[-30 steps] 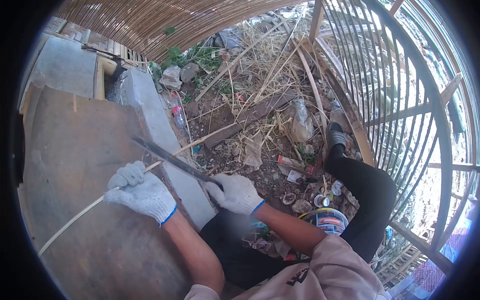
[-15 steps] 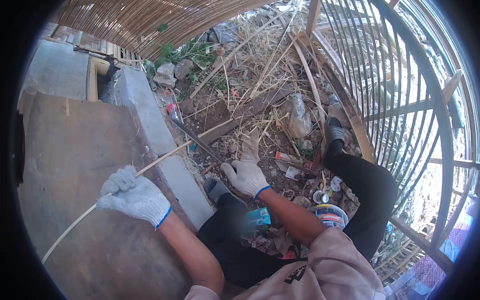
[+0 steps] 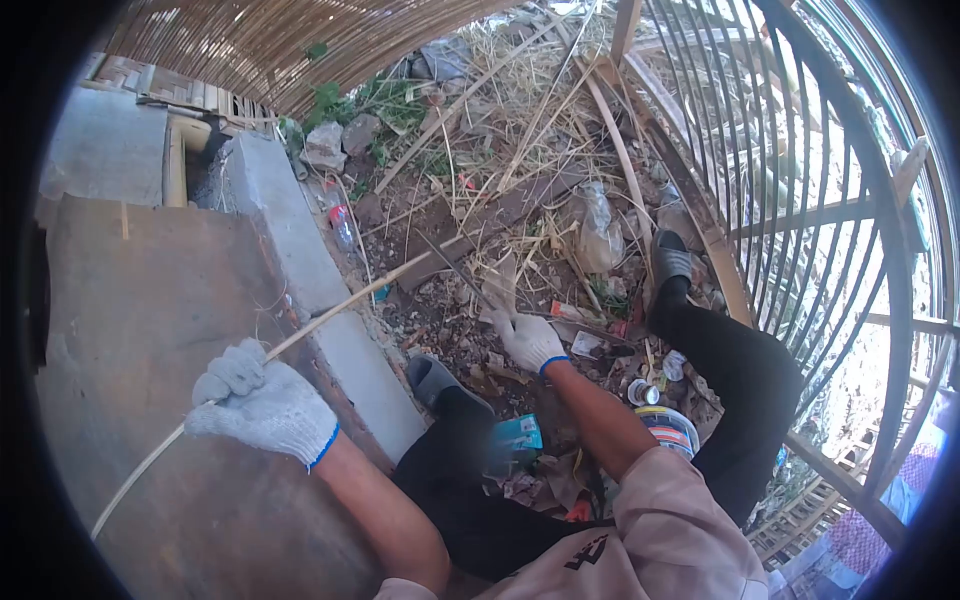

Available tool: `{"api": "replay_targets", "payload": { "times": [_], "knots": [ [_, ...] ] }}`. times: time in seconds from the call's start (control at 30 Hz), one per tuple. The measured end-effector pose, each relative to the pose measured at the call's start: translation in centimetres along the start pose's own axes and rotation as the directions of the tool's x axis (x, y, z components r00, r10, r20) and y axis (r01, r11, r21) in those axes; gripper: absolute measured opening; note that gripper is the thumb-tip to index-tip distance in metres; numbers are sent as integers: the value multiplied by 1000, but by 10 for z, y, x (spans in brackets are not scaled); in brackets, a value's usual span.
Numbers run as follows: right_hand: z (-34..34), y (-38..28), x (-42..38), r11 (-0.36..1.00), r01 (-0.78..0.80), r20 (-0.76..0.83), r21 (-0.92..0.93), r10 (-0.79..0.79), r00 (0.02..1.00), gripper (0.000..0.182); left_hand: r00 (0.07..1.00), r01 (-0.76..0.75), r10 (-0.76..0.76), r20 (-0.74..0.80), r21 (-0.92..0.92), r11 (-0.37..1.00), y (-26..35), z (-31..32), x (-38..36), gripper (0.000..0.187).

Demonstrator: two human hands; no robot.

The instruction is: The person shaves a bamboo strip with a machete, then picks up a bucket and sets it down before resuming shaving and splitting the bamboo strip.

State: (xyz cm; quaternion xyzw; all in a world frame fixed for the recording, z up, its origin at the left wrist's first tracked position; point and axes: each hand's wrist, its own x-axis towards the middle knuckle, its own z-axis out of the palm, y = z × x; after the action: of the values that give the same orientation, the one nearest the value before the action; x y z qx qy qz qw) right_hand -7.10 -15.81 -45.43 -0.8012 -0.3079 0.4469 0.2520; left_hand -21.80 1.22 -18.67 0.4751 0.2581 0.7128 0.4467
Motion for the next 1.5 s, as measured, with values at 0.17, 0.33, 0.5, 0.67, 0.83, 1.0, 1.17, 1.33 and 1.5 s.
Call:
{"api": "replay_targets", "payload": {
  "times": [0.17, 0.33, 0.5, 0.67, 0.83, 1.0, 1.17, 1.33, 1.5],
  "knots": [
    [-11, -45, -28, 972, 204, 51, 117, -211, 976, 53, 999, -22, 22, 25, 12, 1000, 0, 4, 4, 59],
    [0, -25, 3, 981, 162, -44, 103, -159, 986, 47, 999, -34, 34, -4, 41, 999, -2, 8, 8, 59],
    [-3, -17, 11, 994, 109, 33, 32, -110, 993, 47, 999, -34, 37, -40, 87, 996, -2, 3, 13, 59],
    [4, 17, 41, 998, -8, 31, -69, 10, 999, 58, 996, -3, 11, -86, 90, 996, 0, -3, 11, 59],
    [-26, 65, 70, 975, -174, 29, -140, 180, 983, 76, 997, -13, 14, -75, 22, 1000, -5, 5, 16, 60],
    [-6, 54, 48, 992, -81, 44, -91, 86, 995, 73, 999, -37, 41, -36, 121, 992, -1, 0, 10, 61],
    [10, -8, -13, 979, 124, -17, 161, -123, 992, 53, 976, -33, 83, -201, 239, 970, 3, 19, -2, 62],
    [18, -54, -46, 951, 160, 54, 265, -180, 982, 47, 998, 31, -25, -49, 122, 992, 8, 1, -4, 63],
    [17, -55, -32, 967, 132, 78, 216, -152, 985, 49, 997, 35, -34, 65, -12, 999, 6, -3, -2, 63]
  ]
}}
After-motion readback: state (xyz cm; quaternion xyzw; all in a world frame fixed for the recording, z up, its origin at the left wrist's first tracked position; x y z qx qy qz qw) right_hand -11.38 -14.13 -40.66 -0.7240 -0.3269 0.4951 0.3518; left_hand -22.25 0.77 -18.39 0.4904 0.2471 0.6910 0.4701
